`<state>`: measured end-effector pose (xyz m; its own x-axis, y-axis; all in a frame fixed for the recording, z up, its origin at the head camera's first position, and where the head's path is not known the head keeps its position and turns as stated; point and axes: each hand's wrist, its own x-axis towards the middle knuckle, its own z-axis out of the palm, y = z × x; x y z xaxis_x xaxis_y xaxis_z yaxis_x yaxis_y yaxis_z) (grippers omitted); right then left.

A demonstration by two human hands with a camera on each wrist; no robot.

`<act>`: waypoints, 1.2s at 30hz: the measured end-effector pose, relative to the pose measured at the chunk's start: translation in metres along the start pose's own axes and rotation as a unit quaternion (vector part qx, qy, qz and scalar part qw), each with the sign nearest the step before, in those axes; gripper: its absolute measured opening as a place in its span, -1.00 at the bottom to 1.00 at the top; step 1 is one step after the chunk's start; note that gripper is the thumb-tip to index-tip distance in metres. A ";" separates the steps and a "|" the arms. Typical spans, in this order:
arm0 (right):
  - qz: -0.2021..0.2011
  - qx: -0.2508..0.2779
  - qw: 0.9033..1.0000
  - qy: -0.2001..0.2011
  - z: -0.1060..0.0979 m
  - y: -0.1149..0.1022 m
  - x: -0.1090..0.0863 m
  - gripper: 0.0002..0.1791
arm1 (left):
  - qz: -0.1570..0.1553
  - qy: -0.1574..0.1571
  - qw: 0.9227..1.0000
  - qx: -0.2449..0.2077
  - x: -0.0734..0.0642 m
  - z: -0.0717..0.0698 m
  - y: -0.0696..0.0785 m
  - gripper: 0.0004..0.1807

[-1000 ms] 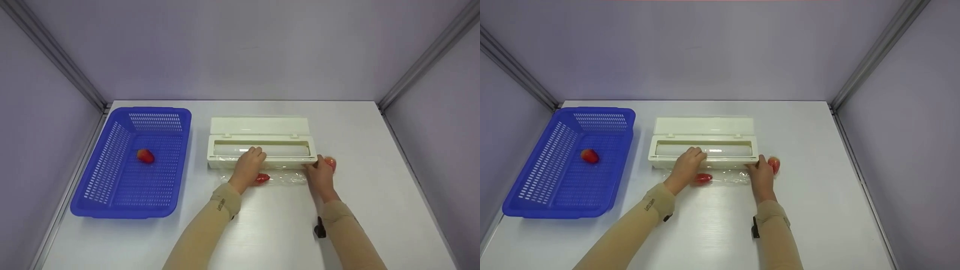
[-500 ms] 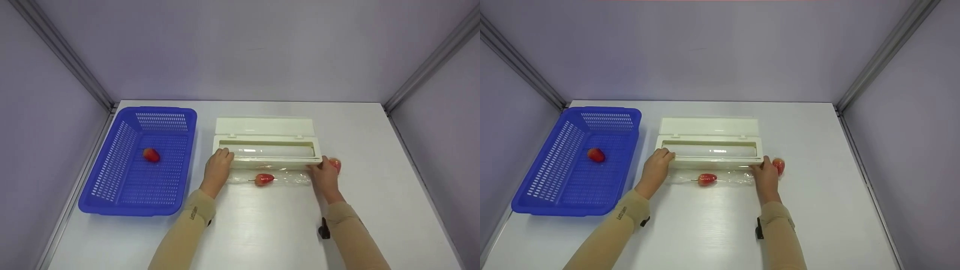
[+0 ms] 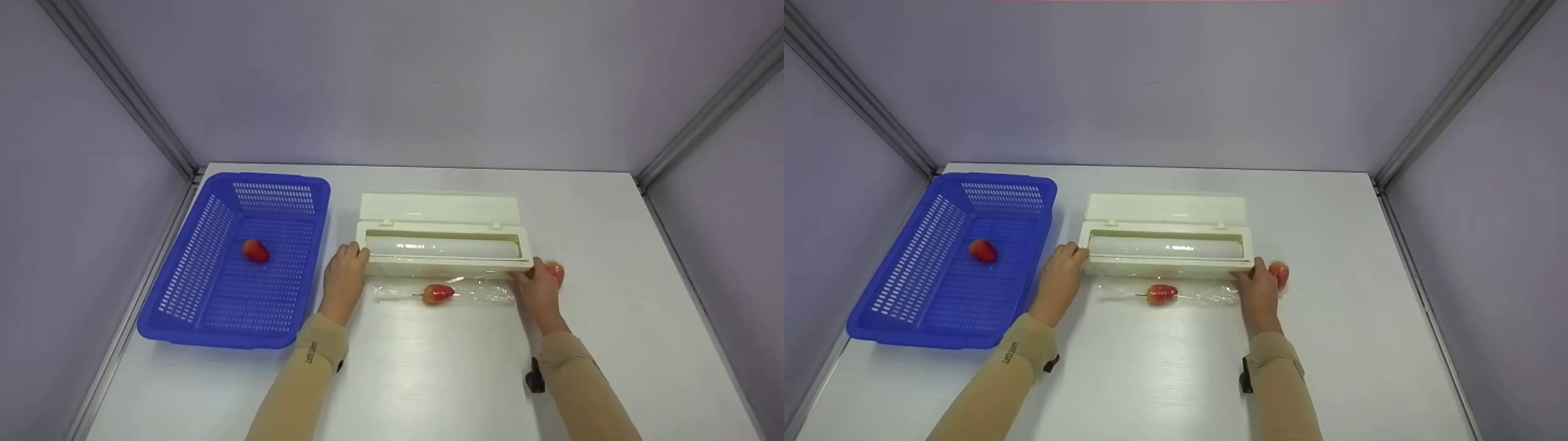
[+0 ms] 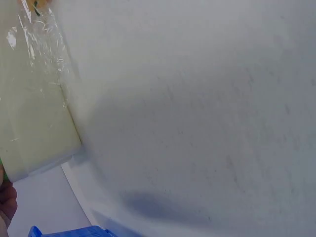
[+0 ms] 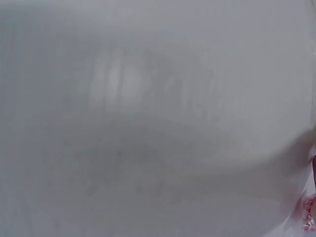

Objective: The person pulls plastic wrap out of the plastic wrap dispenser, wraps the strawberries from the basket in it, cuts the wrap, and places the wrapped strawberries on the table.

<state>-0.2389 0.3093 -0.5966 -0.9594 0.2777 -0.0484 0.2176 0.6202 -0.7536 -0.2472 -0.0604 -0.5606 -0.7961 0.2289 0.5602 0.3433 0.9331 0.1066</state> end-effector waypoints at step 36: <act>0.017 0.049 0.994 -0.094 -0.012 -0.004 -0.005 -0.43 | 0.058 -0.234 0.964 -0.114 -0.023 0.026 0.114 -0.80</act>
<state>-0.2326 0.3141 -0.5858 -0.9706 0.1494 -0.1889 0.2400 0.5357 -0.8095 -0.2025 0.0479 -0.5827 -0.8654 0.4772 0.1528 0.5010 0.8208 0.2744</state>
